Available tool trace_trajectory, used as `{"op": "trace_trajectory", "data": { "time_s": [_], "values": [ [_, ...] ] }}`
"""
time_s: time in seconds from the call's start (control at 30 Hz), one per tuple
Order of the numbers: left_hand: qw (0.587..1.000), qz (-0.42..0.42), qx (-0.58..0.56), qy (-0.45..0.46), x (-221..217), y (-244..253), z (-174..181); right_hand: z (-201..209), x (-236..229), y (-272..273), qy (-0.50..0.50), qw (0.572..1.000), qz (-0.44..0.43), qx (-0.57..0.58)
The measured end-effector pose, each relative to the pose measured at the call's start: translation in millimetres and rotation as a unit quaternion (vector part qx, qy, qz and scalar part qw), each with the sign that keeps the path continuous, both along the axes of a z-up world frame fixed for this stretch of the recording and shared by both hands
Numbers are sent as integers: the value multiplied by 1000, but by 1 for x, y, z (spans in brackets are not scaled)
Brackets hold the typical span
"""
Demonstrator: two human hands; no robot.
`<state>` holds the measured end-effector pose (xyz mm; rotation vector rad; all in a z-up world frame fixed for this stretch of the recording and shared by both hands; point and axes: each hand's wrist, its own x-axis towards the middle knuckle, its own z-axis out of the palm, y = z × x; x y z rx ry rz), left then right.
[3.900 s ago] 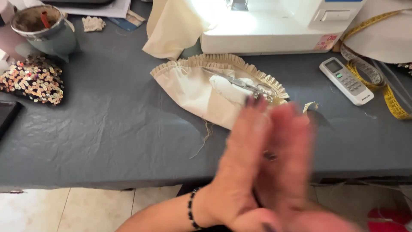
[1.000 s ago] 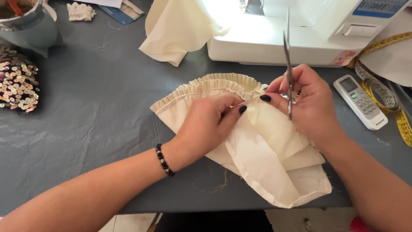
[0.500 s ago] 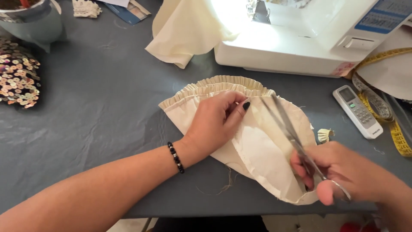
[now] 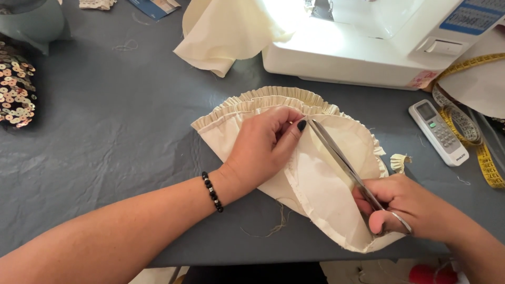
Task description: Trimming excess material from a ruffled fabric piece using scissors at a sewing workstation.
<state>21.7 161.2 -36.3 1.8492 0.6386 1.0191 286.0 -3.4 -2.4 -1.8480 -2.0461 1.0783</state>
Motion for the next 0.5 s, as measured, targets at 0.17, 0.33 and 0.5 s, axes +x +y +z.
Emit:
{"op": "trace_trajectory", "data": {
  "time_s": [0.17, 0.33, 0.5],
  "values": [
    [1000, -1, 4, 1, 1, 1, -2, -1, 2, 0, 20, 1000, -15, -10],
    [1000, 0, 1, 5, 0, 0, 0, -3, 2, 0, 21, 999, -21, -14],
    [1000, 0, -1, 7, 0, 1, -1, -4, 0, 0, 59, 994, -78, -57]
  ]
}}
